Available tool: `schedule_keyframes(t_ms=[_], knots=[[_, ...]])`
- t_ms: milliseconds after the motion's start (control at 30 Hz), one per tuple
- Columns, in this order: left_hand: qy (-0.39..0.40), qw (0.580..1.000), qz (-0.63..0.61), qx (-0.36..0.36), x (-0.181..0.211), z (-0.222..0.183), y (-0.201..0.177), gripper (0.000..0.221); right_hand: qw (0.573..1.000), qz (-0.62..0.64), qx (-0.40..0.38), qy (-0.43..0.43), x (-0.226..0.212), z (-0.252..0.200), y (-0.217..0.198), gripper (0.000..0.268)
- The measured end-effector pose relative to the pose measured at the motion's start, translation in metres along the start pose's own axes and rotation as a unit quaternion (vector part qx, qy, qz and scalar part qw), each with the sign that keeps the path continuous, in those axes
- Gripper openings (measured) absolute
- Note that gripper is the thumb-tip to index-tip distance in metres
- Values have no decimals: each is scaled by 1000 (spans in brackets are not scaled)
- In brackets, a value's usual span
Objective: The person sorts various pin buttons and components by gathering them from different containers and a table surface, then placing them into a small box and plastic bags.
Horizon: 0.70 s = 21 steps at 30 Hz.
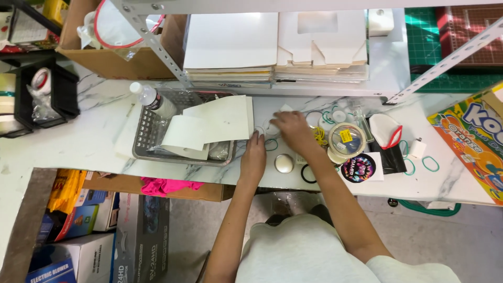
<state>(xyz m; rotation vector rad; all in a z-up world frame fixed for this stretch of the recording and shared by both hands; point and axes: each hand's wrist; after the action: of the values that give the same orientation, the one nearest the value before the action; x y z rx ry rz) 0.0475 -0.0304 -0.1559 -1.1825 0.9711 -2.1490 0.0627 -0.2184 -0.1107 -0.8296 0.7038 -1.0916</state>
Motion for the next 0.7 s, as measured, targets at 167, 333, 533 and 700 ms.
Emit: schedule_keyframes(t_ms=[167,333,533,700], knots=[[-46,996,-74,-28,16,6,-15,34,998,17,-54,0,-12,-4,4,37],[-75,978,-164,-100,54,-1,-46,36,994,-41,-92,36,0,-21,-16,29],[-15,978,-151,-146,70,-8,-39,61,992,80,-78,66,-1,-42,-68,34],[-59,968,-165,-181,68,-3,-34,48,990,56,-50,122,21,-68,-89,36]])
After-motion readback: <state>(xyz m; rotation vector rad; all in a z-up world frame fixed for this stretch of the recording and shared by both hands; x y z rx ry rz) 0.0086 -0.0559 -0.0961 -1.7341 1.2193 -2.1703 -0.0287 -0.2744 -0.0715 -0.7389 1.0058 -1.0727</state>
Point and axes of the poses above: each hand's wrist, its own z-axis towards the middle knuckle, its own y-axis out of the palm, x = y × z, and after that the axes turned 9 degrees about -z, right-handed
